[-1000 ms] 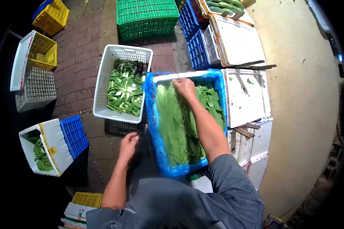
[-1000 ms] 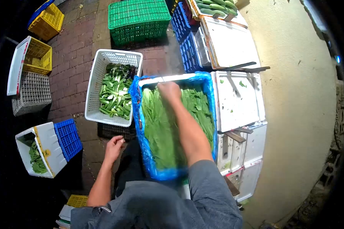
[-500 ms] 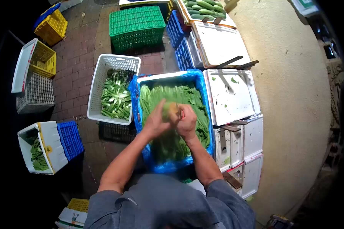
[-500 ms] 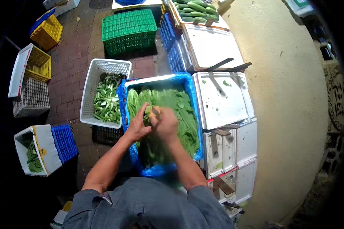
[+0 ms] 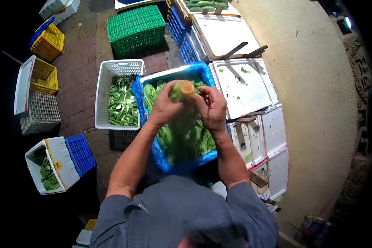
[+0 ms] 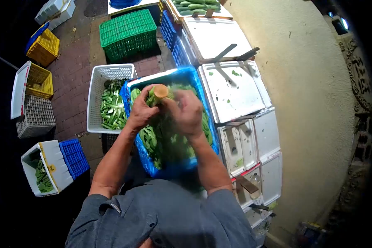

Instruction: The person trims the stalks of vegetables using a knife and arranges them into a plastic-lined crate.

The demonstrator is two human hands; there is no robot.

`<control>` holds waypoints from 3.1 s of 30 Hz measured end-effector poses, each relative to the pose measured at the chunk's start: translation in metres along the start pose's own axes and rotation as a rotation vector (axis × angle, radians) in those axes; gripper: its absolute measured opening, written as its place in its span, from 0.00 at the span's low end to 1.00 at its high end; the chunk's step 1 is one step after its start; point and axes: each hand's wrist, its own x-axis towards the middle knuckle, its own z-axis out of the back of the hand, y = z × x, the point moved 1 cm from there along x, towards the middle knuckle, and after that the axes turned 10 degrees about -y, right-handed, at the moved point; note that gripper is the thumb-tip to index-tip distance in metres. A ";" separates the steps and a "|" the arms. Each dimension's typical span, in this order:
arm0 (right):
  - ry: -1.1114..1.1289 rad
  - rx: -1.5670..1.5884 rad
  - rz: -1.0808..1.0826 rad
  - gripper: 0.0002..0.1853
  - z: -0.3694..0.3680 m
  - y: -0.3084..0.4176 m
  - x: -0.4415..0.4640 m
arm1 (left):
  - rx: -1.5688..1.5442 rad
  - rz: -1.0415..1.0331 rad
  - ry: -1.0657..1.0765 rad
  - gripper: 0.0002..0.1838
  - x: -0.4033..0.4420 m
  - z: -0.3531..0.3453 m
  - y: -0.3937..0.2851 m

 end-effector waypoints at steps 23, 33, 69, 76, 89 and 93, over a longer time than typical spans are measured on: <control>0.733 0.007 0.256 0.29 -0.118 0.083 0.026 | 0.006 -0.031 -0.232 0.35 -0.013 0.224 -0.054; 0.926 -0.031 0.520 0.38 -0.217 0.104 0.021 | 0.078 0.157 -0.184 0.32 -0.043 0.261 -0.059; 1.243 0.095 0.050 0.27 -0.297 0.011 0.015 | -0.025 0.388 -0.038 0.33 -0.055 0.336 -0.007; 1.064 0.137 -0.336 0.29 -0.330 -0.022 -0.015 | 0.335 0.228 -0.194 0.32 -0.054 0.327 -0.008; 0.890 0.741 -1.602 0.18 -0.317 -0.033 -0.081 | 0.981 -0.322 -0.118 0.38 -0.061 0.269 0.011; 0.939 0.806 -1.261 0.25 -0.312 -0.055 -0.086 | 0.842 -0.139 -0.108 0.54 -0.093 0.270 0.002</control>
